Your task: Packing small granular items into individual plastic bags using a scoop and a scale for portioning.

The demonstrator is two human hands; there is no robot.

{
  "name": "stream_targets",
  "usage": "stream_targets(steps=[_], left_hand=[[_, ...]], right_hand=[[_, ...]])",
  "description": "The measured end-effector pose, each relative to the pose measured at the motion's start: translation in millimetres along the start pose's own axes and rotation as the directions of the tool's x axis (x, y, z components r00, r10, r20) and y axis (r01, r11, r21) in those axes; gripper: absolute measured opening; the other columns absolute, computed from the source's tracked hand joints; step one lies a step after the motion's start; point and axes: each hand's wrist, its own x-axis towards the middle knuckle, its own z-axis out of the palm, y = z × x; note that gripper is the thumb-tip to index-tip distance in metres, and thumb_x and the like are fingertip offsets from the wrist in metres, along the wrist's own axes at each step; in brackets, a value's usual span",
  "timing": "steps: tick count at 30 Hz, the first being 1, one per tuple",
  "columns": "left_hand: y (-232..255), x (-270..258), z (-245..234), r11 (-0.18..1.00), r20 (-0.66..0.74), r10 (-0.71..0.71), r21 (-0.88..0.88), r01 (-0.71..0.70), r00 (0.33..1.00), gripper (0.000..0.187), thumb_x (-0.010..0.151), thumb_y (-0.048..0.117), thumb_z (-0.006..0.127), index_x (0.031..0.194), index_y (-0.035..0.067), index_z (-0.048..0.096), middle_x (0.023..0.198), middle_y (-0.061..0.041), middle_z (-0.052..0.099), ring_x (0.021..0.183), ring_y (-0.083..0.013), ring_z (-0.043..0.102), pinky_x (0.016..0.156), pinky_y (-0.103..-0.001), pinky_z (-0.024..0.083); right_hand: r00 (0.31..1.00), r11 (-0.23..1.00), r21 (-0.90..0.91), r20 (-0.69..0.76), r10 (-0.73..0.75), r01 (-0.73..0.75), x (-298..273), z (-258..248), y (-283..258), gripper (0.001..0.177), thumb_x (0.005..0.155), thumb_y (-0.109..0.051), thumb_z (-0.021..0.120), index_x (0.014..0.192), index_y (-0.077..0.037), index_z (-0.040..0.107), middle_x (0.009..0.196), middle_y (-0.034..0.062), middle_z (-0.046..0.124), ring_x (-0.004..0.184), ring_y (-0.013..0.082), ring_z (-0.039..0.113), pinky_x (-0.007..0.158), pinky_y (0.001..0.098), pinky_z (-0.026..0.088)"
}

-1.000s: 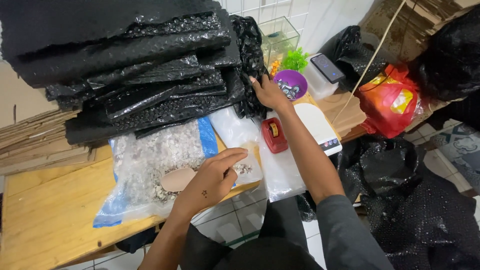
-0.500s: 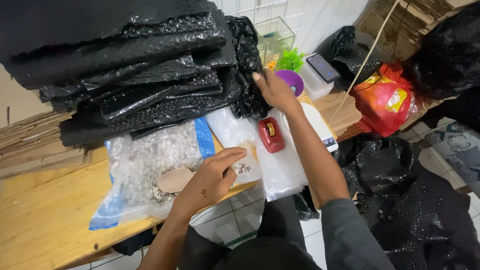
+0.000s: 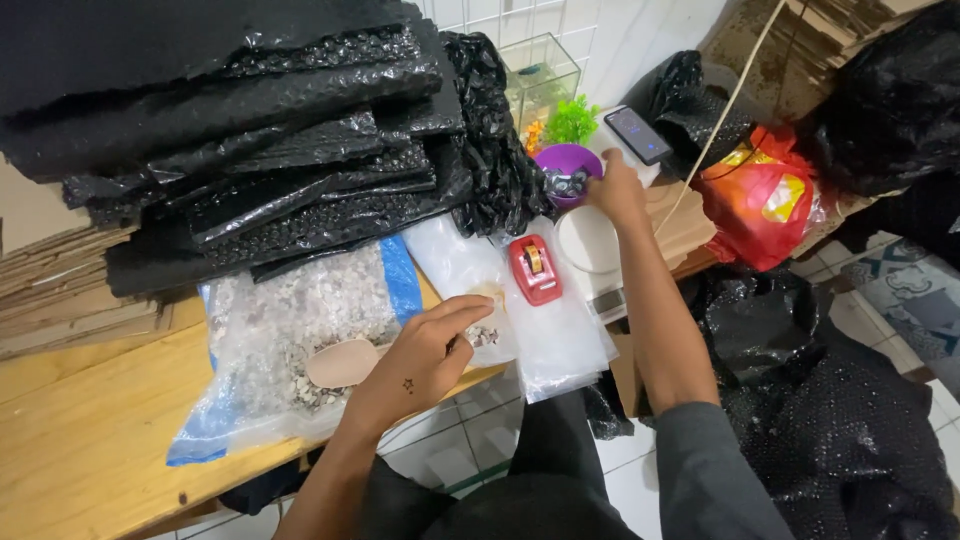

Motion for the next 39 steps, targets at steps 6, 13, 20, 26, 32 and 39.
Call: stream_targets(steps=[6, 13, 20, 26, 32, 39], left_hand=[[-3.3, 3.5, 1.4, 0.999, 0.02, -0.036, 0.014, 0.036, 0.999, 0.05, 0.089, -0.005, 0.042, 0.134, -0.007, 0.063, 0.131, -0.025, 0.067, 0.092, -0.0362, 0.075, 0.072, -0.043, 0.061], [-0.3, 8.4, 3.7, 1.0, 0.015, -0.007, 0.019, 0.007, 1.0, 0.051, 0.088, -0.008, 0.041, 0.134, -0.008, 0.063, 0.128, -0.026, 0.069, 0.077, -0.0295, 0.074, 0.065, -0.039, 0.059], [2.0, 18.4, 7.3, 0.998, -0.019, 0.047, 0.051, -0.046, 0.999, 0.05, 0.087, -0.011, 0.043, 0.132, -0.008, 0.064, 0.126, -0.027, 0.069, 0.065, -0.0255, 0.071, 0.058, -0.037, 0.057], [30.3, 44.5, 0.1, 0.997, -0.017, -0.01, 0.078, 0.011, 1.0, 0.048, 0.084, -0.003, 0.046, 0.128, -0.008, 0.067, 0.129, -0.028, 0.067, 0.084, -0.0378, 0.076, 0.06, -0.039, 0.058], [45.5, 75.1, 1.5, 0.997, -0.025, 0.026, 0.072, -0.024, 0.999, 0.051, 0.085, -0.002, 0.045, 0.131, -0.004, 0.066, 0.133, -0.026, 0.065, 0.095, -0.0388, 0.074, 0.066, -0.039, 0.059], [44.7, 122.3, 15.7, 0.984, -0.016, 0.147, 0.102, -0.144, 0.989, 0.05, 0.085, -0.004, 0.046, 0.131, -0.004, 0.066, 0.132, -0.026, 0.064, 0.121, -0.045, 0.064, 0.097, -0.051, 0.053]], right_hand=[[0.993, 0.999, -0.041, -0.115, -0.01, 0.006, -16.1, -12.6, -0.4, 0.045, 0.097, -0.021, 0.066, 0.139, -0.01, 0.053, 0.114, 0.0277, 0.07, 0.109, 0.0476, 0.069, 0.095, 0.0603, 0.049], [0.997, 1.0, -0.016, -0.08, 0.007, -0.008, -14.0, -12.8, 11.0, 0.046, 0.099, -0.03, 0.063, 0.141, -0.013, 0.053, 0.11, 0.0221, 0.074, 0.107, 0.0415, 0.071, 0.092, 0.0569, 0.05], [0.983, 0.996, 0.033, -0.169, -0.077, 0.084, -49.5, -49.4, -11.3, 0.048, 0.104, -0.033, 0.061, 0.142, -0.005, 0.051, 0.121, 0.0288, 0.068, 0.113, 0.0473, 0.066, 0.097, 0.0616, 0.048], [0.97, 0.921, 0.303, -0.055, -0.238, 0.243, -84.9, -106.4, -32.6, 0.045, 0.105, -0.046, 0.062, 0.137, -0.015, 0.061, 0.101, 0.011, 0.069, 0.088, 0.0281, 0.067, 0.081, 0.0454, 0.052], [0.832, 0.753, 0.443, 0.03, -0.554, 0.486, -149.3, -161.5, -64.6, 0.041, 0.106, -0.03, 0.056, 0.137, -0.003, 0.063, 0.094, 0.0225, 0.067, 0.078, 0.0341, 0.066, 0.073, 0.0479, 0.053], [0.683, 0.652, 0.51, 0.158, -0.713, 0.561, -187.0, -178.0, -70.8, 0.061, 0.094, -0.033, 0.067, 0.148, -0.008, 0.051, 0.089, 0.0143, 0.065, 0.074, 0.03, 0.065, 0.072, 0.0435, 0.055]])
